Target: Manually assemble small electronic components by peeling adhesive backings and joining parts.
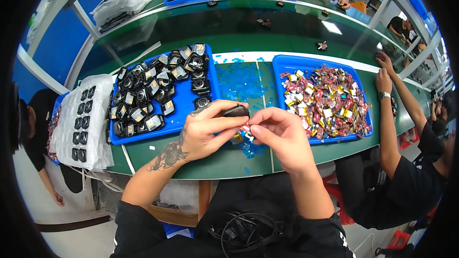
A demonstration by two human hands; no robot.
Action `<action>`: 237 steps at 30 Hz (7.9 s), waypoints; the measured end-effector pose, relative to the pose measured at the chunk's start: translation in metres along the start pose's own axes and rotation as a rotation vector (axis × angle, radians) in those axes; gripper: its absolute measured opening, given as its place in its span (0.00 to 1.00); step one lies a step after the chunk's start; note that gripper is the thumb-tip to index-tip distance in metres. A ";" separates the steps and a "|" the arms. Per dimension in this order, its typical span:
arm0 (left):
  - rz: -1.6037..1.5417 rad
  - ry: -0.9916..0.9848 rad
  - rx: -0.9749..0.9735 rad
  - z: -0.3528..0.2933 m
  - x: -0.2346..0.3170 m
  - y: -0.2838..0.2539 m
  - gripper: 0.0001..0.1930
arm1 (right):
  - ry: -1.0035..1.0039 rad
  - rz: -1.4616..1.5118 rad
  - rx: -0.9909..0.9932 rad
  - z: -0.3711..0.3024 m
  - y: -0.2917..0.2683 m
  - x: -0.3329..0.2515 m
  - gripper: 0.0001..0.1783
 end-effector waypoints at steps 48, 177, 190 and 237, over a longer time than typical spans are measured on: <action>-0.552 -0.634 0.049 -0.019 -0.019 0.020 0.32 | -0.171 -0.251 0.193 0.008 0.015 0.015 0.22; -0.653 -0.609 0.066 -0.008 -0.033 0.006 0.23 | -0.634 -0.670 0.232 0.018 0.037 -0.020 0.07; -0.657 -0.617 -0.022 -0.008 -0.028 0.005 0.24 | -0.560 -0.604 0.215 0.019 0.034 -0.021 0.04; 0.178 0.190 -0.008 -0.008 0.003 -0.004 0.15 | -0.224 -0.143 0.146 -0.003 0.010 0.001 0.06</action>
Point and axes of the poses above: each hand's wrist, its own z-axis towards the middle knuckle, its own y-axis out of the palm, x = y × z, the point moved 5 cm from there along z, towards the middle knuckle, and after that the axes turned 8 degrees about x, right-handed, at the moved point
